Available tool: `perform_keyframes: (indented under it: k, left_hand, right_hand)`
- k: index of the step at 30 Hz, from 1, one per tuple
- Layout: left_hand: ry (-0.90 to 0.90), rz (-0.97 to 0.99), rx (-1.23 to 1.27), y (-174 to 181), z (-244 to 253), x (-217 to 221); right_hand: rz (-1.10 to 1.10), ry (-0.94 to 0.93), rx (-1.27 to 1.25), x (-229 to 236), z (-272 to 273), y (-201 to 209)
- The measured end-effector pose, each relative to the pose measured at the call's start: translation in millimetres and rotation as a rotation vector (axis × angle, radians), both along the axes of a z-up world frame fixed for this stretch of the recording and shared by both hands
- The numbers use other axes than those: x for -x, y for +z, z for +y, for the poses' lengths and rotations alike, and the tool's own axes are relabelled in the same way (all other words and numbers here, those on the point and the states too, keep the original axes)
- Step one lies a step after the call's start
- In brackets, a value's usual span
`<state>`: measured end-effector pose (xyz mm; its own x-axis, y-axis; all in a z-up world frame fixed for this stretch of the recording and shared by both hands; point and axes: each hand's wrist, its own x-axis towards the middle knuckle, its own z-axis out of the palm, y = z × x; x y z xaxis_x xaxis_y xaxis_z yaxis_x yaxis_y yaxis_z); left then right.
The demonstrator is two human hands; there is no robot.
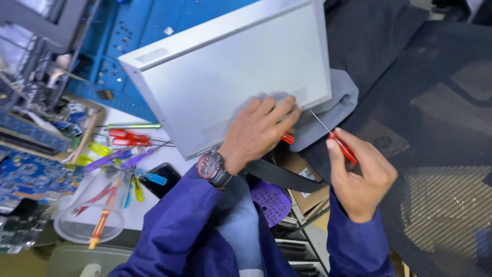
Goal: The person uses a red screwdriver to remove screws from the back panel of a white electronic device, likely a monitor. They then switch to a green screwdriver to continue unscrewing the casing while the device rests on their lap.
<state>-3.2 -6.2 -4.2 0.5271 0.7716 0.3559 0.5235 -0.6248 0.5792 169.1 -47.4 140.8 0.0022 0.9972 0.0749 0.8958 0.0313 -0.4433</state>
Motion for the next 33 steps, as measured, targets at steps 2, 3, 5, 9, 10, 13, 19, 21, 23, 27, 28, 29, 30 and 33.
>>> perform_keyframes:
  k: [2, 3, 5, 9, 10, 13, 19, 21, 23, 27, 28, 29, 30, 33]
  left_hand:
    - [0.073, -0.048, 0.023, 12.9, 2.0, 9.0]
    - [0.128, -0.116, 0.039, 18.8, 4.7, 10.8]
    - [0.163, -0.134, 0.072, 37.7, 18.1, 32.5]
    - [0.281, -0.178, 0.173, 48.0, 15.1, 62.2]
    - [0.288, -0.178, 0.175, 51.2, 9.0, 68.1]
    - [0.374, -0.161, 0.243, 61.1, -11.0, 83.5]
    - [0.398, 0.035, 0.275, 64.5, -45.2, 108.1]
    - [0.373, 0.168, 0.207, 66.1, -54.8, 113.7]
    - [0.347, 0.222, 0.235, 67.8, -59.9, 118.7]
    - [0.272, 0.323, 0.264, 66.8, -62.5, 127.3]
    - [0.27, 0.326, 0.27, 67.9, -64.3, 130.5]
    - [0.246, 0.323, 0.337, 68.9, -66.2, 133.0]
    - [0.222, 0.32, 0.399, 69.0, -67.6, 136.0]
    - [0.256, 0.355, 0.395, 69.9, -68.0, 138.7]
  right_hand:
    - [0.165, -0.016, -0.014, 14.4, 0.2, -0.3]
    - [0.311, -0.049, -0.029, 19.6, 0.9, -0.4]
    - [0.337, -0.087, -0.029, 34.9, 13.7, -2.2]
    - [0.428, -0.061, -0.117, 56.8, 55.0, -6.6]
    - [0.429, -0.056, -0.112, 70.1, 76.8, -6.9]
    - [0.298, 0.11, -0.171, 101.4, 136.5, -23.6]
    - [0.06, 0.505, -0.094, 128.3, 207.2, -111.9]
    - [-0.023, 0.532, -0.111, 132.1, 214.2, -127.7]
    - [-0.036, 0.537, -0.125, 135.5, 215.5, -131.1]
    - [-0.119, 0.566, -0.193, 136.6, 218.8, -134.1]
    - [-0.116, 0.566, -0.187, 136.4, 218.6, -135.0]
    - [-0.157, 0.577, -0.214, 135.6, 218.4, -136.0]
    - [-0.199, 0.587, -0.245, 135.1, 218.7, -137.4]
    - [-0.24, 0.582, -0.269, 139.3, 218.6, -134.1]
